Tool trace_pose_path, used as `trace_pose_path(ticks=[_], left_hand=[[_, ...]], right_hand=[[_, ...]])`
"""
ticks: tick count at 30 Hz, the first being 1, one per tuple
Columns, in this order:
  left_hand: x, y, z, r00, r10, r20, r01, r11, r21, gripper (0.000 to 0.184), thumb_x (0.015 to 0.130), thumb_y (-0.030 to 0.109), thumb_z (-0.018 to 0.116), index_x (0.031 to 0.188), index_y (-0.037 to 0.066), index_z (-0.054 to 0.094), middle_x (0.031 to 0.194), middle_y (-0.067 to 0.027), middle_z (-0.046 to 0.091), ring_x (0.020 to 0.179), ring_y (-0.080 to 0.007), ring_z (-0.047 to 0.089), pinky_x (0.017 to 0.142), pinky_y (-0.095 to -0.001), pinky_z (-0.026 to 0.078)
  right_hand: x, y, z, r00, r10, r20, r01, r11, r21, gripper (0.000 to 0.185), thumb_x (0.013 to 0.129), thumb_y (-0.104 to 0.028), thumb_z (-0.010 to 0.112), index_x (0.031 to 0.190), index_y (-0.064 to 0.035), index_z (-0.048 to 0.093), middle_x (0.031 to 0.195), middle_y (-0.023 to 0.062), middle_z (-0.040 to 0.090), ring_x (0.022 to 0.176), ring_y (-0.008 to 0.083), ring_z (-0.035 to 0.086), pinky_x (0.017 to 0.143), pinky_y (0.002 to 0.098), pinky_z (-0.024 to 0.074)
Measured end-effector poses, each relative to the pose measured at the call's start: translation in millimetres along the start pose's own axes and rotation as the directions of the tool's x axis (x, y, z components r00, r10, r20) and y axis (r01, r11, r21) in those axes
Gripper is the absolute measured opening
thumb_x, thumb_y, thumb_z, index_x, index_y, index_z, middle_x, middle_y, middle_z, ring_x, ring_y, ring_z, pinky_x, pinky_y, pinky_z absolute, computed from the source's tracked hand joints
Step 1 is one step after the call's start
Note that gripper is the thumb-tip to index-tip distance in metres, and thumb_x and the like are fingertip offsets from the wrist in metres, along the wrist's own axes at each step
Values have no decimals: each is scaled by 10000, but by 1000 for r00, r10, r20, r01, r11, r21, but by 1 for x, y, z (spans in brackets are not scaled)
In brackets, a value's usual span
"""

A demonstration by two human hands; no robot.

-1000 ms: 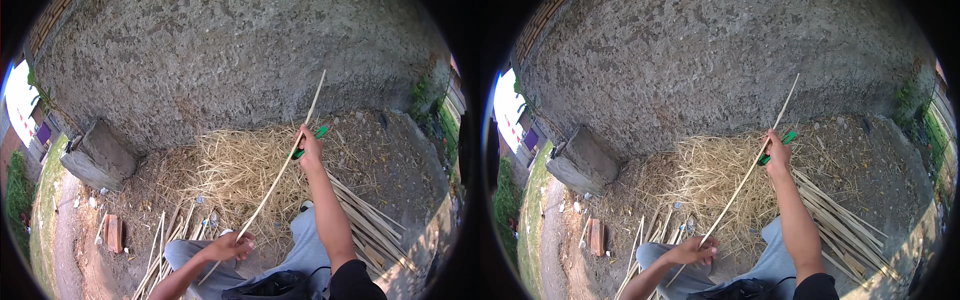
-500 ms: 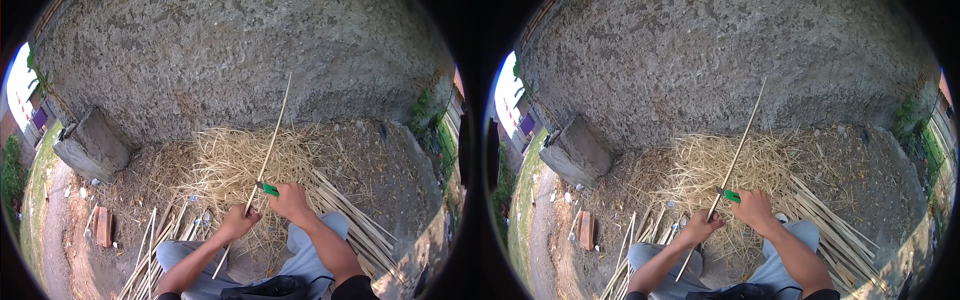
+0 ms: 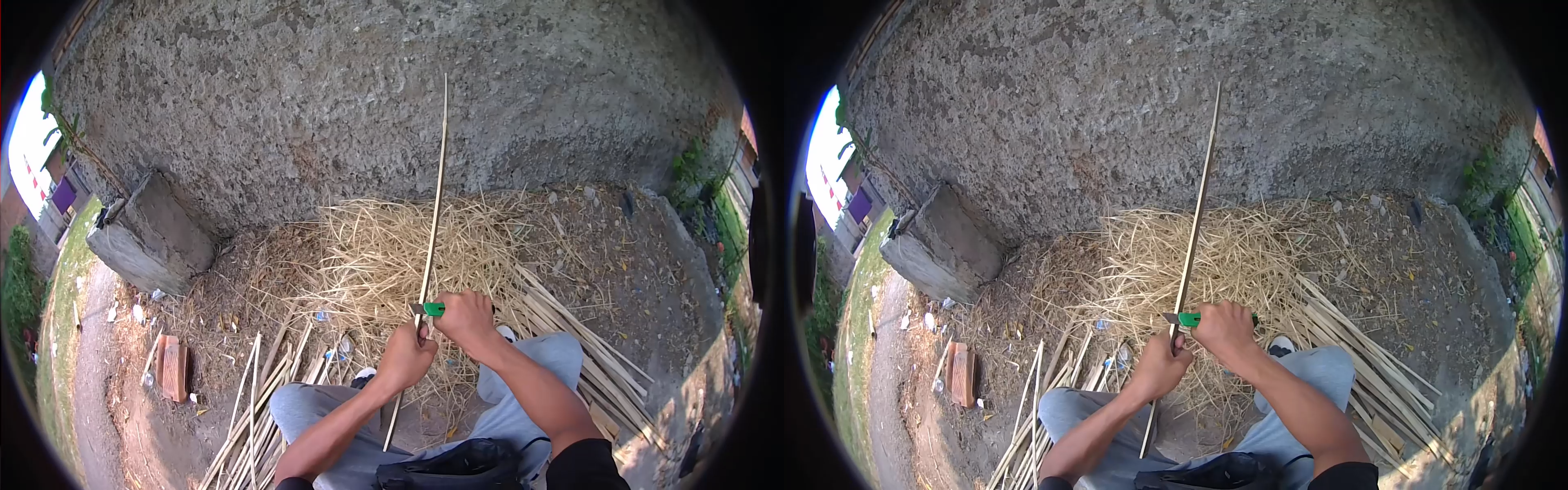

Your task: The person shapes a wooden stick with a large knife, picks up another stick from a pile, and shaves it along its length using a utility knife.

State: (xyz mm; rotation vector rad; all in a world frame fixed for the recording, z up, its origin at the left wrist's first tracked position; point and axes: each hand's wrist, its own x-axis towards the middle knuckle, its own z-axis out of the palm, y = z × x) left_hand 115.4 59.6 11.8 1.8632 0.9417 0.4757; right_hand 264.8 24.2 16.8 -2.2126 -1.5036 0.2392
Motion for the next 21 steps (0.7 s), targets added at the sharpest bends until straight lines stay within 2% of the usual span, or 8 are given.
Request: trace_pose_path(ticks=[3,5,6,8,12,14,17,21], left_hand=[[-7,4,-2,998,40,-50,-37,997,71,147,797,75,607,823,-15,493,623,-144,534,556,-233,538,534,-380,429],[-11,7,-2,997,40,-64,-34,995,88,146,797,72,603,831,-20,495,630,-159,546,565,-256,557,546,-390,439],[-12,8,-2,996,40,-78,-32,994,103,145,797,70,599,839,-25,498,638,-173,558,575,-278,577,557,-401,449],[-11,8,-2,997,43,-71,-36,994,105,148,796,71,598,842,-30,500,645,-183,565,587,-288,590,565,-403,457],[-10,12,-4,998,26,-54,-20,995,94,151,798,75,594,851,-36,508,655,-197,571,606,-303,606,577,-401,470],[-19,7,6,999,22,-36,-18,995,97,155,800,76,595,857,-42,512,651,-198,574,602,-307,608,573,-401,471],[-26,10,6,1000,1,6,-1,994,113,164,804,76,596,872,-53,521,643,-201,582,599,-317,618,568,-402,473],[-39,15,0,999,-14,49,5,983,185,181,812,70,592,880,-86,532,634,-225,600,610,-361,651,579,-436,493]], right_hand=[[4,2,2,1000,-15,-20,16,999,33,169,745,-207,676,872,-126,752,755,205,678,741,405,648,705,503,487],[4,2,3,977,-137,-166,141,990,7,175,771,-233,652,807,-94,751,668,193,667,640,379,669,605,482,521],[5,1,3,976,-136,-168,139,990,7,175,771,-233,652,807,-94,751,668,193,667,640,379,669,605,482,521],[8,0,4,995,2,-101,2,999,40,156,685,-167,731,823,-94,737,745,189,680,739,388,656,707,491,495],[17,8,13,992,15,-125,-13,1000,15,146,689,-169,733,803,-78,729,742,199,675,756,395,658,731,503,496],[29,16,7,989,56,-134,-61,998,-29,184,773,-202,670,768,-25,720,753,259,663,745,438,666,693,513,516],[45,32,-8,976,153,-155,-154,988,3,192,772,-176,685,777,15,706,778,274,655,805,443,661,727,524,506],[51,31,-9,962,155,-225,-168,985,-39,188,768,-159,705,795,27,704,822,276,654,845,445,650,758,536,490]])
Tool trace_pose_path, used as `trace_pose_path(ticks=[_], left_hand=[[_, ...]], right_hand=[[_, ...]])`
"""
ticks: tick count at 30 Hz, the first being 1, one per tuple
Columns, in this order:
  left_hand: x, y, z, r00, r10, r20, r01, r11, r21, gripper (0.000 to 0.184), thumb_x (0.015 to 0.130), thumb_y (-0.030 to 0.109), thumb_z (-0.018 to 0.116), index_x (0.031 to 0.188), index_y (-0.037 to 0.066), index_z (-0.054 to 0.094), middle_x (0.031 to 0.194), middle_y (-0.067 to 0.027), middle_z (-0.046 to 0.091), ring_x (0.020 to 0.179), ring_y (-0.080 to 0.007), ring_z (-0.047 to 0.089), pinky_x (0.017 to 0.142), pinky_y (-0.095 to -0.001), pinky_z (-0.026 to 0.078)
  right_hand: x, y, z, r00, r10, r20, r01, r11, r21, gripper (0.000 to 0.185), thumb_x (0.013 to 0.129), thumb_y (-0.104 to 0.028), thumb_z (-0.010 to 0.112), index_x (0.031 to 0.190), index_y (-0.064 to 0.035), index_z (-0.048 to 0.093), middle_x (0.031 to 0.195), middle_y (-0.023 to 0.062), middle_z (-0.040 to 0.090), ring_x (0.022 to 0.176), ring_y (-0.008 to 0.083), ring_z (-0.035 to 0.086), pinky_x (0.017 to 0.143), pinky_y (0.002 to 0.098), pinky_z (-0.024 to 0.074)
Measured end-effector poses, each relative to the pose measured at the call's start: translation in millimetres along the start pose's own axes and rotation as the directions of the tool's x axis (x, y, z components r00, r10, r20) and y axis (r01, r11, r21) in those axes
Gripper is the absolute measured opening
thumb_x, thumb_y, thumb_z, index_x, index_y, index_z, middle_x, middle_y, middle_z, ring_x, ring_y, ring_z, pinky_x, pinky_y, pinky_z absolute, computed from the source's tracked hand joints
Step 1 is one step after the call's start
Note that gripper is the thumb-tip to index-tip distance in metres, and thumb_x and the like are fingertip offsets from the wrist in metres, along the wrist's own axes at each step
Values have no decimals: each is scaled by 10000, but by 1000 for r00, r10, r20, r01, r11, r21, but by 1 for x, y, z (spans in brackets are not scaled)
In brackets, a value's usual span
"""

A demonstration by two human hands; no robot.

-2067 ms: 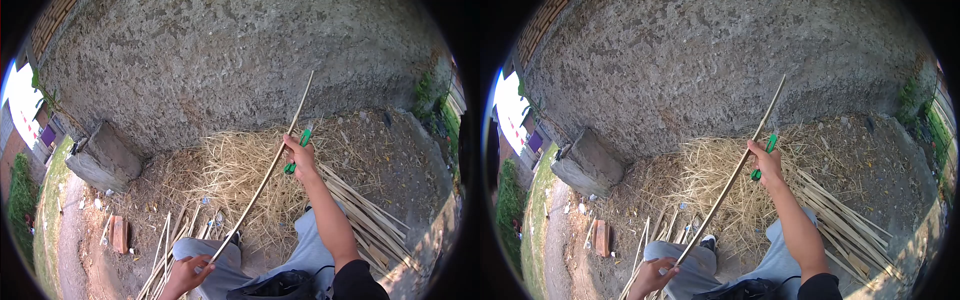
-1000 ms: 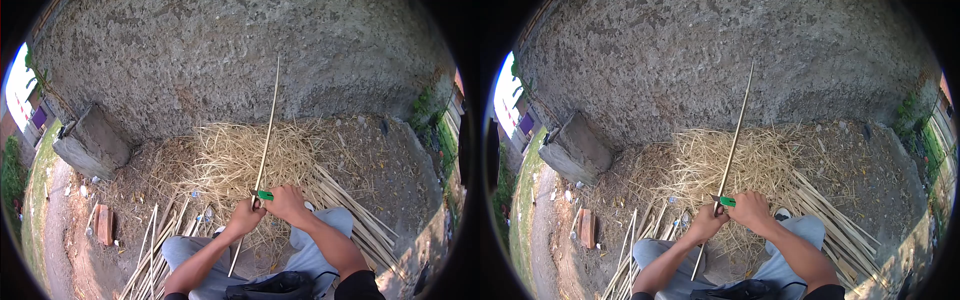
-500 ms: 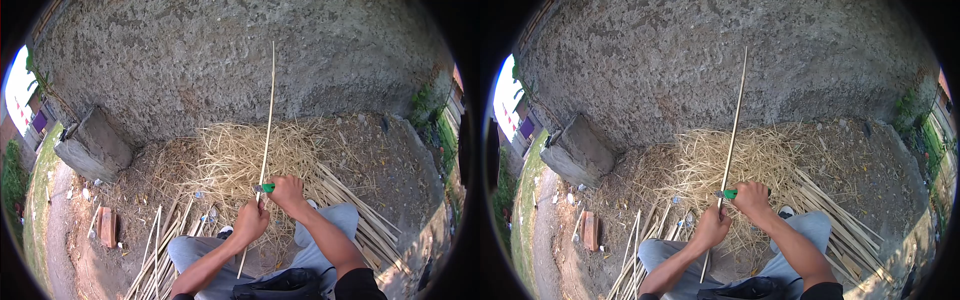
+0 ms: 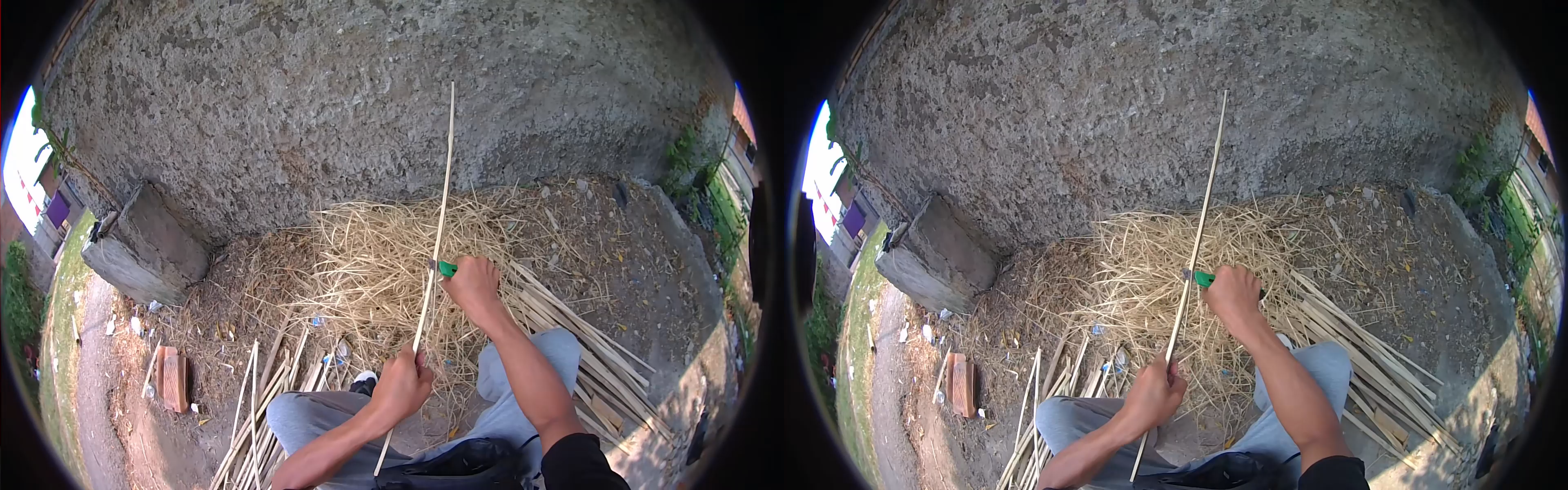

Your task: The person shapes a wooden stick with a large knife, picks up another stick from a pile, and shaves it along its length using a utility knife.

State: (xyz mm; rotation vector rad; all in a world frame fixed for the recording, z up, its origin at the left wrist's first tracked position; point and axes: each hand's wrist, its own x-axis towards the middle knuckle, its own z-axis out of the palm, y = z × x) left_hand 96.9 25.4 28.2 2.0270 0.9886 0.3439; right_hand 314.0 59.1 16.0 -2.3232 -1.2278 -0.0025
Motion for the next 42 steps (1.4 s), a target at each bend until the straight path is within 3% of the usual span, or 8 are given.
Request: trace_pose_path(ticks=[7,10,13,16,20,31,36,42], left_hand=[[-42,-6,-12,998,-43,52,36,993,114,185,823,82,579,860,-91,525,614,-224,604,597,-412,639,588,-455,510],[-82,-22,-11,932,-232,280,171,959,226,308,834,157,649,1009,-75,547,830,-265,654,813,-418,673,729,-458,529],[-98,-38,-30,954,-186,233,126,960,252,321,840,154,650,1022,-76,521,820,-277,655,799,-456,659,706,-489,538],[-128,-28,-34,999,-47,22,39,958,285,174,834,96,564,822,-73,526,629,-309,570,638,-518,569,568,-586,461],[-195,-39,-62,903,-335,270,250,919,305,186,841,101,562,906,-72,541,682,-324,581,698,-517,587,579,-537,463],[-229,-115,-99,889,-456,-49,440,819,368,269,844,170,625,1036,-7,556,820,-300,623,795,-489,610,644,-535,470],[-222,-125,-98,908,-409,-88,416,858,303,322,827,164,628,1102,3,583,804,-253,629,751,-432,617,645,-493,475],[-205,-124,-99,929,-370,1,357,896,263,265,816,155,638,1022,-6,595,775,-206,594,700,-346,585,640,-458,463]], right_hand=[[21,20,0,983,136,120,-147,986,85,197,803,-141,682,829,54,697,860,269,653,837,426,652,762,534,482],[40,34,3,971,216,104,-229,963,138,199,797,-124,680,835,70,688,857,262,654,837,419,654,768,530,484],[33,23,3,977,190,94,-197,977,82,186,783,-96,675,842,80,680,869,258,656,854,422,654,780,515,491],[28,27,8,972,222,79,-228,970,83,181,790,-70,640,891,72,688,900,264,670,902,424,661,815,513,500],[57,87,3,897,441,37,-442,889,116,208,812,-108,632,937,45,700,964,247,685,973,397,662,841,484,516],[40,114,27,895,406,185,-367,906,-211,278,826,-225,678,989,-1,699,1013,193,694,999,363,665,832,455,534],[28,55,-2,884,153,442,-271,937,220,334,886,-345,659,852,-14,676,764,127,671,712,258,670,666,427,505],[11,9,2,821,-29,571,-440,605,664,433,915,-440,643,880,-11,689,636,51,586,506,123,492,552,338,438]])
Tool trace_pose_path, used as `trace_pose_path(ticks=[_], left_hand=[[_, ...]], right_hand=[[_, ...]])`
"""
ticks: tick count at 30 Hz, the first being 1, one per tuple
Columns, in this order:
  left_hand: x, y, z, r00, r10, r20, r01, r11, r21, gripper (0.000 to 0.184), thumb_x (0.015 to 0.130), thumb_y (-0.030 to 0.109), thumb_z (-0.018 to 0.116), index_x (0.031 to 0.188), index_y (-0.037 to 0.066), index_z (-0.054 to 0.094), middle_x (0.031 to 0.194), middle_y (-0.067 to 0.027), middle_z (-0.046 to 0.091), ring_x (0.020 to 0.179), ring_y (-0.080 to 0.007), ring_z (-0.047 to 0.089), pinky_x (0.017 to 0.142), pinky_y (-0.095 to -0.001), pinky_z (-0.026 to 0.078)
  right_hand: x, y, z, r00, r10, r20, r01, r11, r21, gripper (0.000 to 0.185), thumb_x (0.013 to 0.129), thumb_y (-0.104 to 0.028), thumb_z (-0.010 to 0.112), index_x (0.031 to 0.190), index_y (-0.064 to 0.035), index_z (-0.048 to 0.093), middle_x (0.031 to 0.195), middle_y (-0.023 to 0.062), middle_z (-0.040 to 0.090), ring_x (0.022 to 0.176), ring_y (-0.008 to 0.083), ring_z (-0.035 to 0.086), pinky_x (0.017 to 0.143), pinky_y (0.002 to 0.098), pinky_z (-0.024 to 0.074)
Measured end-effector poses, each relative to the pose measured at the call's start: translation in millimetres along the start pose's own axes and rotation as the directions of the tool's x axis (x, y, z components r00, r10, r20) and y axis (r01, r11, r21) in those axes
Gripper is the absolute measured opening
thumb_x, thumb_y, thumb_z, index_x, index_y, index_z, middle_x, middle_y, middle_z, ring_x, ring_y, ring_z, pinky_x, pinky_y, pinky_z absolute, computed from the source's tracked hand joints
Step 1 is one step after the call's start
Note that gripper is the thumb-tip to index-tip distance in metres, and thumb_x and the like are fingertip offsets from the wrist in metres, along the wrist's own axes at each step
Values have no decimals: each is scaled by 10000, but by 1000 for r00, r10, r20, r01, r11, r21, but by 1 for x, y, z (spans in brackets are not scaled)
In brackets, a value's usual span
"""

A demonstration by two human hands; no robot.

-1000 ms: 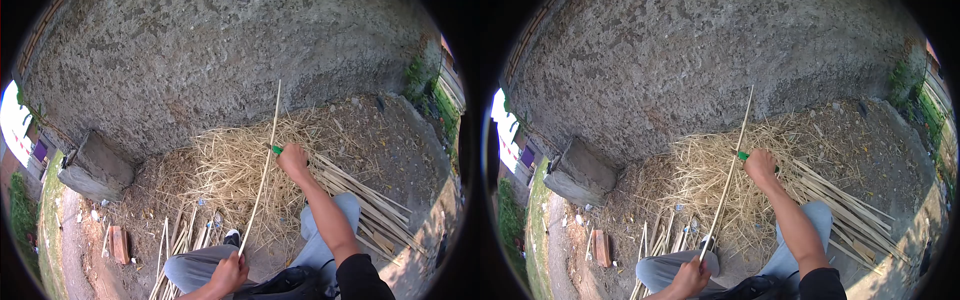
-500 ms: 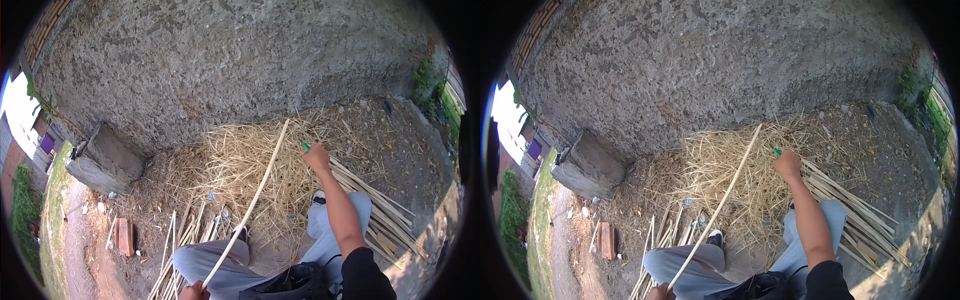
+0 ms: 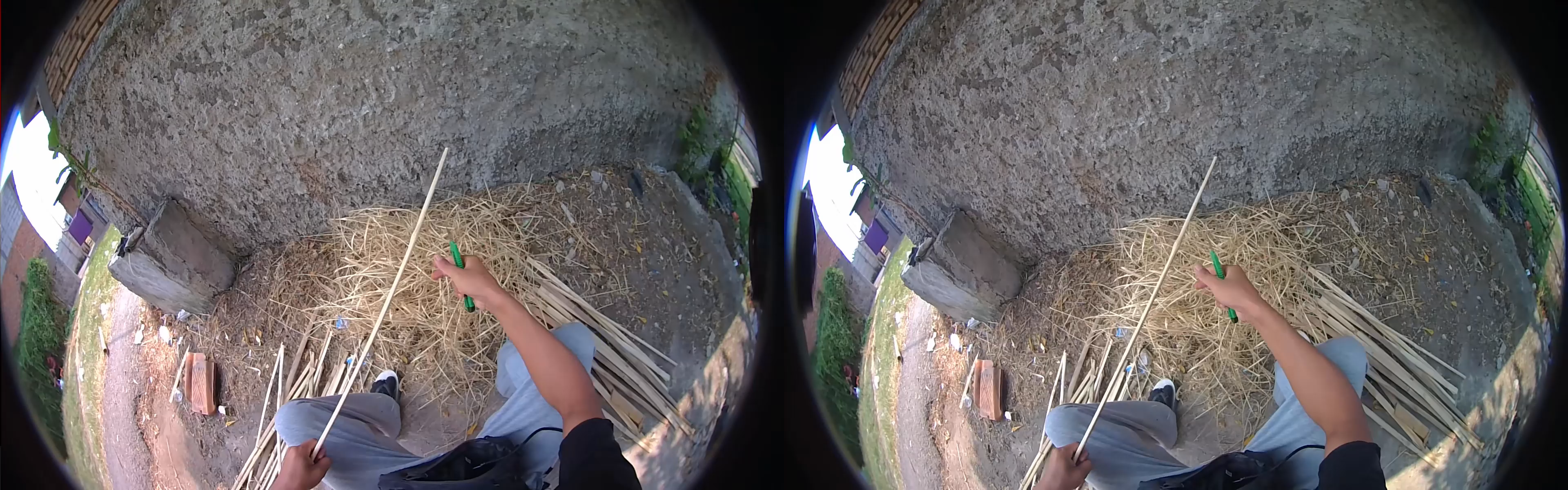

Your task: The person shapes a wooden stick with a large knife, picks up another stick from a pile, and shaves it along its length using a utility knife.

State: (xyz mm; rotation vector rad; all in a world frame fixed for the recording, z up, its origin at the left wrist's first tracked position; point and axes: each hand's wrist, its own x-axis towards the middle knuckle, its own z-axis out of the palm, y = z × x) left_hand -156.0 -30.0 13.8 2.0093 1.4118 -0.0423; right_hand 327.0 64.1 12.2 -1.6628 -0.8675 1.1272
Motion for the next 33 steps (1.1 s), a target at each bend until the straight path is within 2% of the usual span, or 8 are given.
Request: trace_pose_path(ticks=[9,11,16,18,20,21,26,33], left_hand=[[6,33,-26,991,135,-6,-135,984,-121,258,815,148,654,1017,0,593,738,-197,619,712,-341,619,646,-449,480],[3,46,-46,997,-56,57,42,975,217,313,811,195,671,1047,3,598,793,-215,652,757,-373,647,630,-455,487],[-20,51,-72,999,-47,13,29,792,610,488,792,321,729,1216,110,616,1312,-198,559,1248,-347,489,1091,-446,353],[-16,85,-84,991,80,-106,-24,891,453,680,800,362,733,1387,127,484,1430,-193,464,1325,-355,430,1097,-459,344],[8,129,-87,888,425,-176,-302,827,475,521,827,273,725,1207,-24,525,1150,-265,616,1117,-404,601,937,-452,482],[22,142,-84,944,309,-118,-268,924,272,690,828,380,741,1333,5,459,1374,-229,477,1284,-406,458,1071,-472,375],[134,191,-37,861,484,-158,-496,867,-43,717,867,339,723,1377,-36,386,1298,-253,550,1206,-324,565,969,-439,494],[210,225,-24,858,371,355,-45,742,-668,346,962,309,614,1030,-19,526,827,-82,621,540,-91,547,436,-239,411]], right_hand=[[-14,-30,-1,966,-245,-76,246,800,548,310,930,-294,667,1021,2,663,849,99,706,445,51,398,441,237,352],[-18,-32,0,970,-227,-81,234,805,545,259,903,-239,703,1001,-3,664,879,113,716,438,48,407,431,231,349],[-23,-24,12,978,-208,-21,187,826,532,222,881,-205,720,972,-13,659,835,86,697,453,44,419,436,222,344],[-25,-22,18,976,-216,-11,188,823,536,262,867,-204,731,981,19,653,810,97,687,459,57,412,431,223,340],[-25,-20,22,977,-213,11,177,841,511,262,867,-202,731,983,20,652,821,99,689,462,56,413,430,223,340],[-25,-20,23,978,-208,23,171,858,485,262,867,-200,730,984,21,652,832,101,692,464,56,414,428,223,341],[-29,-22,27,971,-237,25,196,853,483,228,873,-181,718,982,11,660,802,75,685,470,47,422,426,221,335],[-31,-23,15,930,-286,229,228,941,251,236,887,-171,708,1037,10,687,685,4,600,501,43,448,455,229,344]])
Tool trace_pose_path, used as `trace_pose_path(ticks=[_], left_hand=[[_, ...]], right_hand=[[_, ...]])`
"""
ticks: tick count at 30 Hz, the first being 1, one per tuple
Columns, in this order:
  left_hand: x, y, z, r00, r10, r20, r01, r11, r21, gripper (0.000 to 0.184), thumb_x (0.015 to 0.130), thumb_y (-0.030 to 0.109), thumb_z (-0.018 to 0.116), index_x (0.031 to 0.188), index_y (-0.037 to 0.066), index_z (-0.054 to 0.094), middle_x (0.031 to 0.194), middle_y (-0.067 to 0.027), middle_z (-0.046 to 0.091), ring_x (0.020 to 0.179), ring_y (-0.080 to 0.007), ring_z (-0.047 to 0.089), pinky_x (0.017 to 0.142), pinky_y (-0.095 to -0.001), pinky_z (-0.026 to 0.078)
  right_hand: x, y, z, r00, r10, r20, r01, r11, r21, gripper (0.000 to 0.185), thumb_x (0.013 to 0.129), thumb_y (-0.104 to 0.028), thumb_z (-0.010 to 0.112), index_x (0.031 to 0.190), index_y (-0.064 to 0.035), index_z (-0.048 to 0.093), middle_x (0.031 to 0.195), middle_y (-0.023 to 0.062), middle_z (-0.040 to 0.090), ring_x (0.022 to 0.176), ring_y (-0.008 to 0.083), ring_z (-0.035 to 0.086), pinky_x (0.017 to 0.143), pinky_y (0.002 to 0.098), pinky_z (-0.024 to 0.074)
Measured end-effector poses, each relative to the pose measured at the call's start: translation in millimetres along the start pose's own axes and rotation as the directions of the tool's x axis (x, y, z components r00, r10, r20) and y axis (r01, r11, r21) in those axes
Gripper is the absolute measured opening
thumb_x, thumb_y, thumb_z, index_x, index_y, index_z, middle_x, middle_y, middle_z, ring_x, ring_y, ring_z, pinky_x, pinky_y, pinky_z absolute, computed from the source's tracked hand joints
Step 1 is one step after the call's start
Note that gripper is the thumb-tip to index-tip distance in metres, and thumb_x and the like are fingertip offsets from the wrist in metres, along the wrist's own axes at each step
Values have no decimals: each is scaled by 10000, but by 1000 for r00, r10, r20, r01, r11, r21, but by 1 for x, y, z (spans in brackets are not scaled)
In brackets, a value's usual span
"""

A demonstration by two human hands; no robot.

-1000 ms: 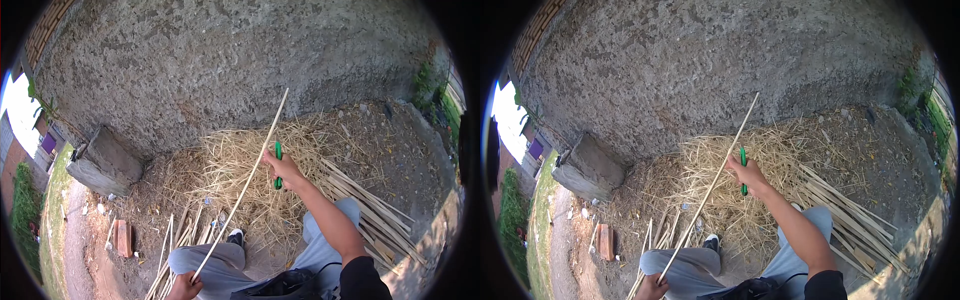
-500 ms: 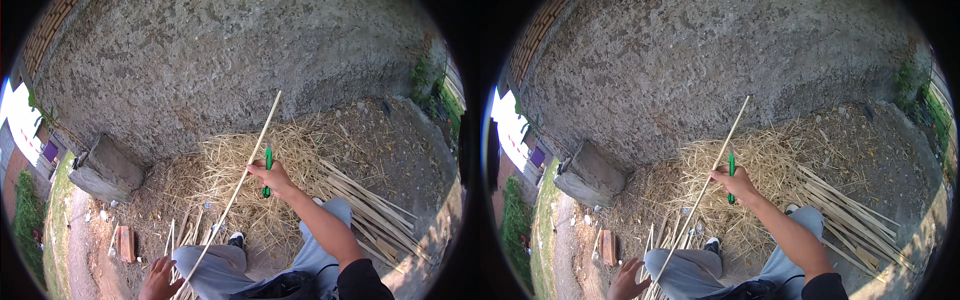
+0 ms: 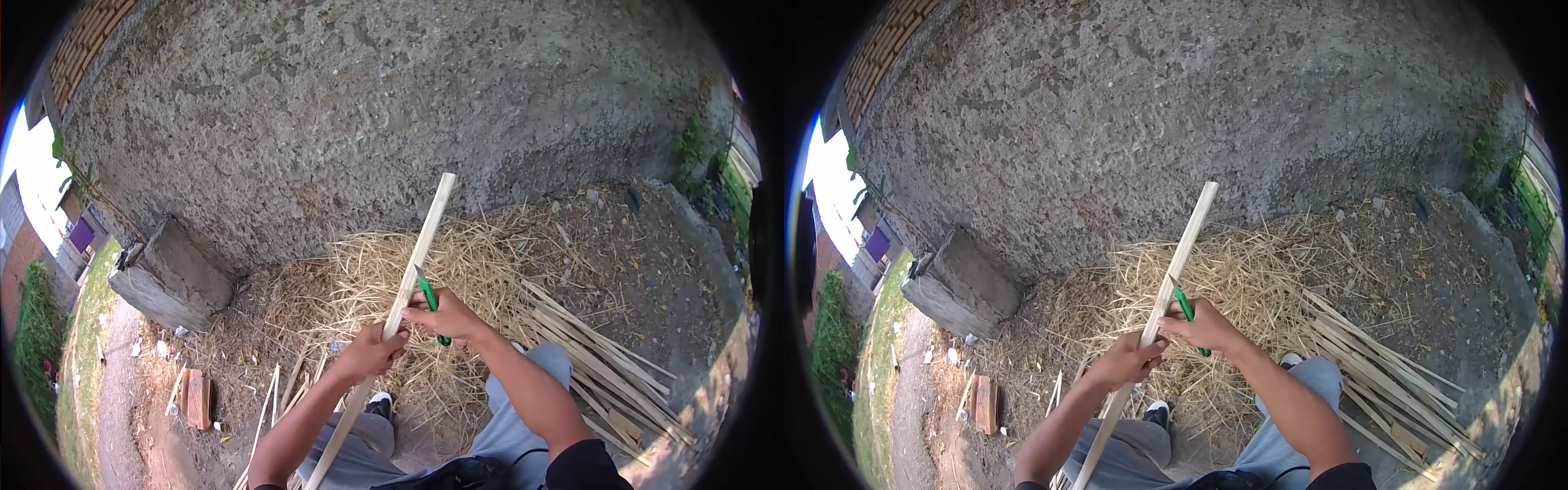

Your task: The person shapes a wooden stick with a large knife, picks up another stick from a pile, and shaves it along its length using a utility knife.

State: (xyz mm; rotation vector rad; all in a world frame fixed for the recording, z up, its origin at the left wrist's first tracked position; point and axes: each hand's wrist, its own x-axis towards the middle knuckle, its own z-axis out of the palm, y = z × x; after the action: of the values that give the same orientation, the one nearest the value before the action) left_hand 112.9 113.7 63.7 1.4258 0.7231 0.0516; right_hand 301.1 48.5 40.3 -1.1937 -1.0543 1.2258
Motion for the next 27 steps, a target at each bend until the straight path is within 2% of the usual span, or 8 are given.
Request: trace_pose_path(ticks=[2,4,6,8,12,18,24,27], left_hand=[[-15,1,16,982,13,-190,21,984,175,304,991,286,570,815,58,474,652,-3,492,430,-39,356,375,-230,255],[-22,1,16,984,-107,-142,117,991,70,354,1007,314,540,749,89,447,590,24,421,447,-41,353,394,-222,268],[-26,-8,17,989,-81,-126,66,991,-118,392,1012,360,521,741,93,429,561,46,357,449,-42,333,403,-221,274],[-23,-19,12,996,-56,-69,47,991,-129,445,1034,437,416,781,74,461,546,38,346,444,-74,338,419,-239,312],[-10,-34,10,990,-48,-133,25,986,-164,529,1052,478,259,900,40,514,563,-23,444,475,-136,432,467,-282,384],[-2,-45,1,979,-148,141,195,882,-429,452,1067,377,282,929,29,534,687,-61,546,514,-149,472,508,-296,438],[-5,-54,6,993,-111,45,119,863,-491,423,1071,347,292,972,19,541,611,2,413,451,-112,390,404,-250,354],[-5,-68,15,995,-64,-70,37,941,-335,479,1061,389,322,890,10,559,569,2,401,439,-137,406,415,-265,327]], right_hand=[[-3,-7,-13,999,-53,-11,51,987,-155,222,877,-179,715,990,11,696,696,11,621,542,62,509,481,247,392],[1,1,-31,974,-213,-75,167,905,-392,240,816,-188,738,920,27,712,751,68,686,622,158,620,602,340,503],[-12,-20,-29,970,-189,-150,82,843,-531,221,794,-203,709,892,-5,724,727,118,686,624,224,653,598,388,506],[-14,-22,-25,933,-268,-242,-34,601,-798,202,798,-228,668,829,-35,719,711,170,674,636,326,661,603,444,504],[-11,1,-10,900,-392,-189,-12,411,-912,172,801,-195,632,783,-43,711,727,179,670,663,372,654,635,461,519],[-5,25,-12,921,-357,-153,-23,344,-939,181,783,-94,595,850,20,718,872,205,682,728,362,672,677,466,531],[-12,16,7,932,-270,-244,-131,377,-917,185,779,-138,608,828,-9,730,796,220,677,711,370,673,666,474,521],[-13,18,15,929,-220,-298,-213,343,-915,185,770,-159,611,825,-37,739,737,222,673,707,381,676,677,491,514]])
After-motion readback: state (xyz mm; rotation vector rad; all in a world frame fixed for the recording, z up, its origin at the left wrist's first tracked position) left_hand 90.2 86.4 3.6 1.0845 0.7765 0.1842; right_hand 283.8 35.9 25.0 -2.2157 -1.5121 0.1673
